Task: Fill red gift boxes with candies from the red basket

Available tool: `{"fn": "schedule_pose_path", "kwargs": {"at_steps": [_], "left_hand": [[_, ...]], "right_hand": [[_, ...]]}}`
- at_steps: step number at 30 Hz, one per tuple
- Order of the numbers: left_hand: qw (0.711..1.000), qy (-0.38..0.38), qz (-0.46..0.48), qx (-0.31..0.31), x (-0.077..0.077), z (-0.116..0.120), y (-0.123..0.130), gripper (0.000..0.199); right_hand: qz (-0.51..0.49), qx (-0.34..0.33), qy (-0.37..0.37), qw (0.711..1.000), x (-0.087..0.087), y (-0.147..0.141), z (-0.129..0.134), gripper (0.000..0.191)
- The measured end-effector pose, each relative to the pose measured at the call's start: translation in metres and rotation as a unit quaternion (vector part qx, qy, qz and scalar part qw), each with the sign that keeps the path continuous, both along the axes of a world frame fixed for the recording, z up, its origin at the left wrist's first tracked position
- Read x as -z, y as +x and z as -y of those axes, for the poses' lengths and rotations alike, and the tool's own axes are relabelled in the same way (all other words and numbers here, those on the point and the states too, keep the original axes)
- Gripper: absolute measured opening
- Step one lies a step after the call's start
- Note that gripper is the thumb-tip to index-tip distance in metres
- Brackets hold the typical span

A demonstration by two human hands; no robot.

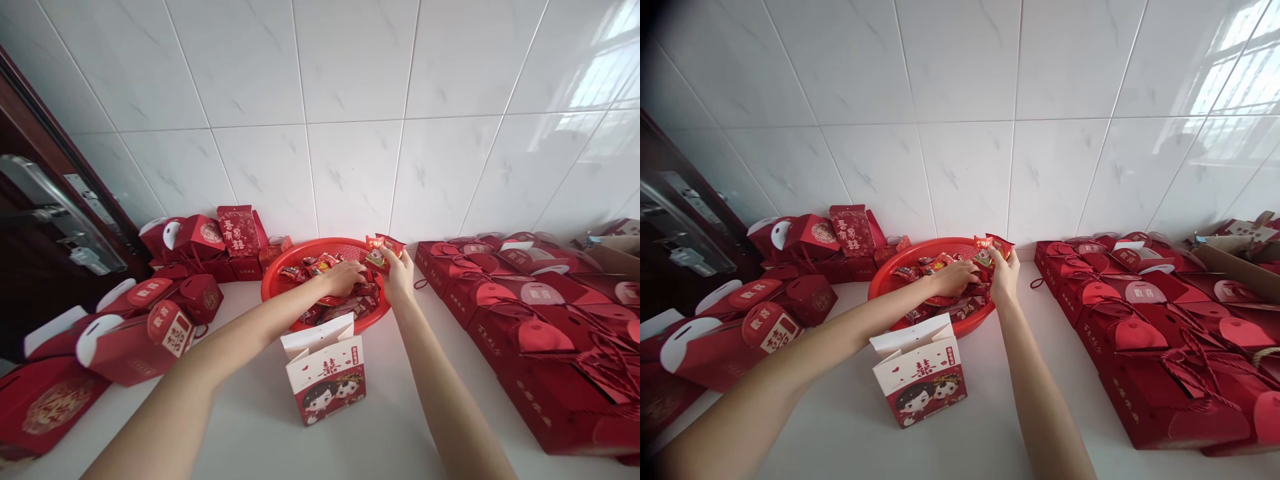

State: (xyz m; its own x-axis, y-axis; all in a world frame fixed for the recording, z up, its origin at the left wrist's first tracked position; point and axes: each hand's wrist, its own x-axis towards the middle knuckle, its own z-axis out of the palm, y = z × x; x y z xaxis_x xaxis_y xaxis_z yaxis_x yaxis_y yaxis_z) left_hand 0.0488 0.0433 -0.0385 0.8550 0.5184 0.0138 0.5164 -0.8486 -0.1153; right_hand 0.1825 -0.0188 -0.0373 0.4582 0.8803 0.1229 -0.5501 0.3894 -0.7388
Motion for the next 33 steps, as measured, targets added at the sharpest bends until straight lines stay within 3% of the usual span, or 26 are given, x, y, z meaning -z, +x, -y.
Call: {"fn": "schedule_pose_path", "kwargs": {"at_steps": [4,14,17,27,33], "left_hand": [[0.997,0.019,-0.007,-0.07,0.005,-0.006,0.005,0.031],[0.991,-0.06,0.079,-0.095,0.012,-0.022,0.02,0.004],[0.979,-0.106,0.132,-0.11,0.008,-0.029,0.014,0.01],[0.894,-0.233,0.368,-0.109,-0.012,-0.047,-0.015,0.021],[0.841,-0.276,0.456,-0.089,-0.026,-0.034,-0.022,0.025]], "right_hand": [[-0.009,-0.002,0.0,1.0,0.0,0.0,-0.001,0.024],[0.013,0.0,-0.008,1.0,0.0,0.0,-0.001,0.027],[0.008,0.002,-0.009,1.0,-0.001,-0.001,0.0,0.025],[0.004,-0.002,-0.011,1.0,-0.003,-0.002,0.001,0.024],[0.006,-0.004,-0.011,1.0,-0.002,-0.003,0.001,0.025]]}}
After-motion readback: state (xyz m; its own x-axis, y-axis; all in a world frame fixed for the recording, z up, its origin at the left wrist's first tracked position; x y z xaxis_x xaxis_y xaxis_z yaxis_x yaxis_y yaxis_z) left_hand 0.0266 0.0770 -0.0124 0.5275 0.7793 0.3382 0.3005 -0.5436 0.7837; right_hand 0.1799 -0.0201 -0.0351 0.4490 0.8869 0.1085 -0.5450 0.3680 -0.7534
